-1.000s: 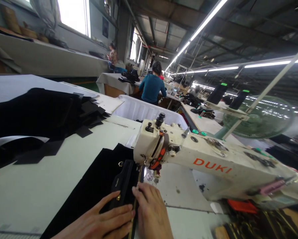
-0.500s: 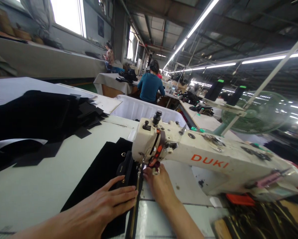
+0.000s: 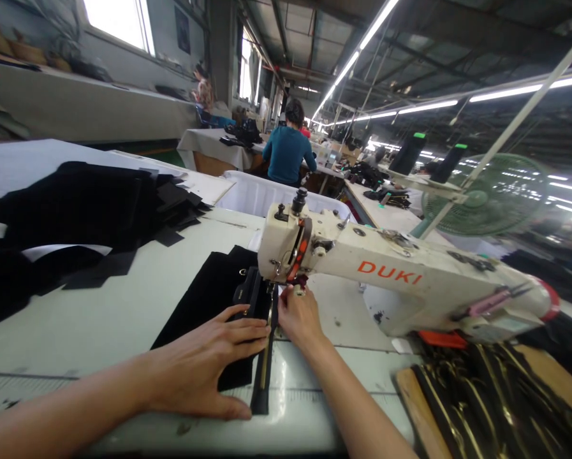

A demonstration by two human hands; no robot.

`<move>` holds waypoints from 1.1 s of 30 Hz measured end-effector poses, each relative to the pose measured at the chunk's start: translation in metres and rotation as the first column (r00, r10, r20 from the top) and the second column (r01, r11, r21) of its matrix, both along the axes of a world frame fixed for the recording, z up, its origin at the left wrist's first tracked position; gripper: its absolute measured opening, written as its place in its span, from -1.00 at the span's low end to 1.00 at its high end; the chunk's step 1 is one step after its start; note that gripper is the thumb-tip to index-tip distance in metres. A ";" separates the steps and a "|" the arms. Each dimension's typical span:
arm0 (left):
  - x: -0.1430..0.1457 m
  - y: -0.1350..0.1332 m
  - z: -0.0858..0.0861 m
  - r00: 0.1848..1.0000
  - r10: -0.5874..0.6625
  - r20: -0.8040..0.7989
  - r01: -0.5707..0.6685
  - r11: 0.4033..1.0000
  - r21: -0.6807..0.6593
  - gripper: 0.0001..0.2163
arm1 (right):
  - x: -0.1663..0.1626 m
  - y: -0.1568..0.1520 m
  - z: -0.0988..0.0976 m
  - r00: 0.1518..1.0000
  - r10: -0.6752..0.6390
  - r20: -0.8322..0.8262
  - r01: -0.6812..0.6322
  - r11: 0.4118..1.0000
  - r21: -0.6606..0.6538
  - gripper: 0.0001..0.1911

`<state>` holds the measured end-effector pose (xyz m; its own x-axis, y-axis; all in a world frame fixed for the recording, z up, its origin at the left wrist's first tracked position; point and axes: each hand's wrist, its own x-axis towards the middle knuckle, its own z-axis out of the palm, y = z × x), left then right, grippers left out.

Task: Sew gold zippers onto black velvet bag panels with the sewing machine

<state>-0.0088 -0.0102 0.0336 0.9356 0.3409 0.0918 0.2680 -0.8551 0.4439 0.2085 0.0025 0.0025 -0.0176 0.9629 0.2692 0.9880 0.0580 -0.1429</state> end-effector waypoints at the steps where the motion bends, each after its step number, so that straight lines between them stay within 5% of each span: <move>1: 0.001 0.000 0.001 1.000 -0.003 0.013 0.003 1.000 0.011 -0.26 | -0.001 -0.001 0.001 1.000 -0.012 -0.002 0.012 1.000 -0.007 -0.80; 7: 0.003 0.001 0.001 0.999 -0.027 0.030 0.026 0.999 0.028 -0.29 | -0.006 -0.010 -0.002 0.998 -0.062 -0.014 0.062 0.998 -0.030 -0.81; 14: 0.000 0.001 0.002 0.998 -0.017 -0.058 0.021 0.998 0.054 -0.29 | 0.010 0.041 -0.005 0.992 0.102 -0.072 -0.102 0.995 0.002 -0.83; 19: -0.004 0.000 0.001 0.999 0.010 0.035 -0.013 0.998 0.063 -0.31 | 0.025 0.001 0.001 0.967 0.237 -0.094 -0.228 0.969 0.093 -0.75; 24: -0.004 0.004 -0.003 0.998 0.015 0.069 -0.017 0.999 0.029 -0.30 | 0.023 -0.040 -0.005 0.876 0.468 -0.116 -0.460 0.883 0.092 -0.65; 33: 0.002 0.030 0.001 1.000 0.008 0.011 -0.008 1.000 0.014 -0.30 | 0.021 -0.031 -0.019 0.919 0.383 -0.094 -0.372 0.921 0.113 -0.55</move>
